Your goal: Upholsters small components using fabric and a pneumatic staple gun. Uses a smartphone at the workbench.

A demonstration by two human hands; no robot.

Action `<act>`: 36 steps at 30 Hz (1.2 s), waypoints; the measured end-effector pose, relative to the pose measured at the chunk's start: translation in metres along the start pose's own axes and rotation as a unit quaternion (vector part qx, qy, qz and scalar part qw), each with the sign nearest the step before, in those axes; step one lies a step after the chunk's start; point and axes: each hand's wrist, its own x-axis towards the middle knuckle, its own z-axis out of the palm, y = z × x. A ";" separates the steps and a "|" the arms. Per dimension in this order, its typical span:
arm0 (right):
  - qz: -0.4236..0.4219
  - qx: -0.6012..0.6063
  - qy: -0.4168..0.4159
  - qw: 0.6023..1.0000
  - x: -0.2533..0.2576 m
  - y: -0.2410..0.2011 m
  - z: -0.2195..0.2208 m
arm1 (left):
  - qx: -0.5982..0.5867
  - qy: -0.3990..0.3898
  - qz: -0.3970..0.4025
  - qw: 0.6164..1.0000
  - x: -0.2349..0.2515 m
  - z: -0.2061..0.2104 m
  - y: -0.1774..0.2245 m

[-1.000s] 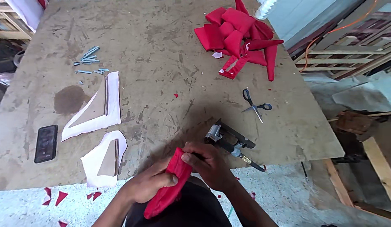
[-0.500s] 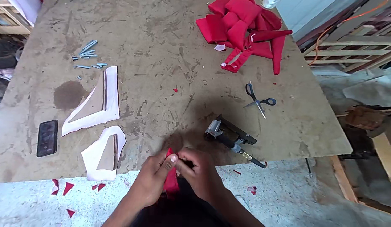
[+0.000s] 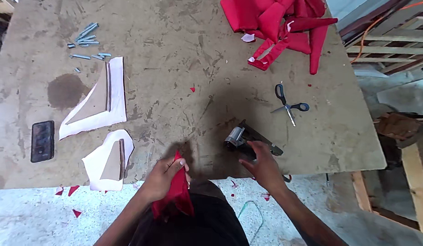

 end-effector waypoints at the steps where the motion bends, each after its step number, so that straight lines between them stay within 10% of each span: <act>1: -0.006 -0.014 0.000 1.000 0.003 0.001 0.005 | 0.012 0.008 -0.027 1.000 0.005 0.001 -0.012; 12: 0.044 -0.037 -0.060 0.997 0.021 -0.049 -0.006 | 0.005 0.013 -0.259 0.966 -0.018 0.009 -0.111; 21: -0.114 0.085 -0.397 0.907 -0.009 -0.169 0.004 | 0.046 0.041 -0.292 0.954 -0.008 0.025 -0.146; 36: -0.155 -0.056 -0.459 0.873 0.005 -0.200 0.035 | 0.118 0.096 -0.242 0.958 -0.010 0.037 -0.165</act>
